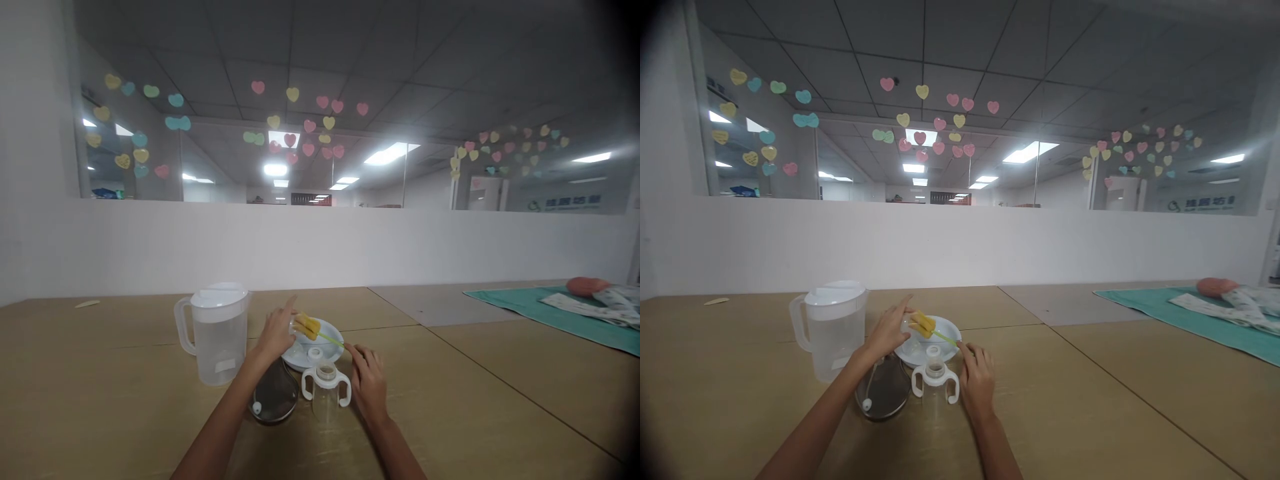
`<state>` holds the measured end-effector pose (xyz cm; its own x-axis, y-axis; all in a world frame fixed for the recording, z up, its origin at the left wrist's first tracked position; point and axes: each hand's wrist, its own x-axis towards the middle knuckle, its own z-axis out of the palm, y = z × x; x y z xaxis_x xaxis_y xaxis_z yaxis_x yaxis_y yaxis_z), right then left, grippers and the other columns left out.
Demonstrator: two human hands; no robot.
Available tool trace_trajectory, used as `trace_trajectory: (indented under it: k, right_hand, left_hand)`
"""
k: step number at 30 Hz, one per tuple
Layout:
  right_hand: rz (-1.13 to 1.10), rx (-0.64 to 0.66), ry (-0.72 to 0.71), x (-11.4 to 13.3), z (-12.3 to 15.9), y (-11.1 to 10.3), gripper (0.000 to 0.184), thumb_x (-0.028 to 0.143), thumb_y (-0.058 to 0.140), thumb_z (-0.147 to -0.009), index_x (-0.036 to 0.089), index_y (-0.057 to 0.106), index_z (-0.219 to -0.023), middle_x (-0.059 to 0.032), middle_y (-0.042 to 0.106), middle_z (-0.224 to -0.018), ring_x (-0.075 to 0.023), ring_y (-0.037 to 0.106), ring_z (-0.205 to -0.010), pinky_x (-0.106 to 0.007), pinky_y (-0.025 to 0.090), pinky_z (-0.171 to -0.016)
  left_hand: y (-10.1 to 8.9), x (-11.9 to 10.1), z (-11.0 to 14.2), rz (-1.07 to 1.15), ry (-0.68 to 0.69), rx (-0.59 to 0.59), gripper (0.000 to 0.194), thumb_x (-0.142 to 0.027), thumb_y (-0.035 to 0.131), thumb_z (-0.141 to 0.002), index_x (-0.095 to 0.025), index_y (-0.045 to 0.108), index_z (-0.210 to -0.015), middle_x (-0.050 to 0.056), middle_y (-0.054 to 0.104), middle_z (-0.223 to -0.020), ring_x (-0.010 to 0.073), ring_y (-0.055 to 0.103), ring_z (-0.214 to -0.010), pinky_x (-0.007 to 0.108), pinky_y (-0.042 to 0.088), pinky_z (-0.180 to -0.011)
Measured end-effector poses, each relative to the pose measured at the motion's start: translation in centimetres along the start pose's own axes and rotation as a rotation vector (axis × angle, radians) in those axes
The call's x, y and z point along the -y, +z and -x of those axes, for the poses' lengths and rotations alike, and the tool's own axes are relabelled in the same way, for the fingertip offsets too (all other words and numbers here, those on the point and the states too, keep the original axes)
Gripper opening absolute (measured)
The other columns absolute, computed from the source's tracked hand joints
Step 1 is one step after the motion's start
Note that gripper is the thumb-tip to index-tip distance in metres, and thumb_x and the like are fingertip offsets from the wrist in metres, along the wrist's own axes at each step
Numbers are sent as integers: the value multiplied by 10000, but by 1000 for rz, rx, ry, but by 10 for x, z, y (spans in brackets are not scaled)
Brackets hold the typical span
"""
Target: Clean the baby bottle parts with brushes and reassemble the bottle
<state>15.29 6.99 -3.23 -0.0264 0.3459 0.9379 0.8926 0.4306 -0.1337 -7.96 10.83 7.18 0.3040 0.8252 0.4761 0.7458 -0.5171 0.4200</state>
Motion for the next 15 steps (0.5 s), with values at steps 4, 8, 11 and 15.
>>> trace_trajectory:
  k: [4, 8, 11, 15]
  right_hand:
    - [-23, -62, -43, 3, -2, -4, 404, 107, 349, -859, 237, 594, -1153, -75, 603, -942, -194, 537, -870, -353, 442, -785]
    - [-48, -117, -75, 5, -3, -6, 395, 100, 344, -862, 215, 570, -1165, -84, 602, -942, -190, 544, -849, -353, 447, -773]
    - [-38, -145, -89, 6, -3, -6, 392, 80, 344, -851, 202, 561, -1153, -84, 599, -946, -192, 535, -853, -348, 445, -769]
    - [17, -75, -67, 5, -2, -5, 414, 70, 343, -815, 204, 577, -1130, -83, 595, -980, -209, 517, -908, -360, 424, -802]
  left_hand:
    - [-14, -5, -2, 247, 35, -28, 699, -163, 693, -629, -222, 392, -1257, 49, 578, -1205, 177, 528, -1112, 296, 402, -955]
    - [-24, -12, 1, 408, 29, -8, 386, -376, 594, -766, -169, 534, -1087, 65, 628, -1110, 175, 588, -1004, 260, 458, -841]
    - [-25, -17, 4, 341, 27, 131, 404, -483, 400, -864, -144, 589, -974, 64, 668, -938, 169, 624, -811, 264, 474, -721]
    - [-29, -13, 6, 145, 68, 161, 323, -404, 513, -816, -186, 567, -1049, 44, 641, -1030, 180, 586, -941, 264, 445, -813]
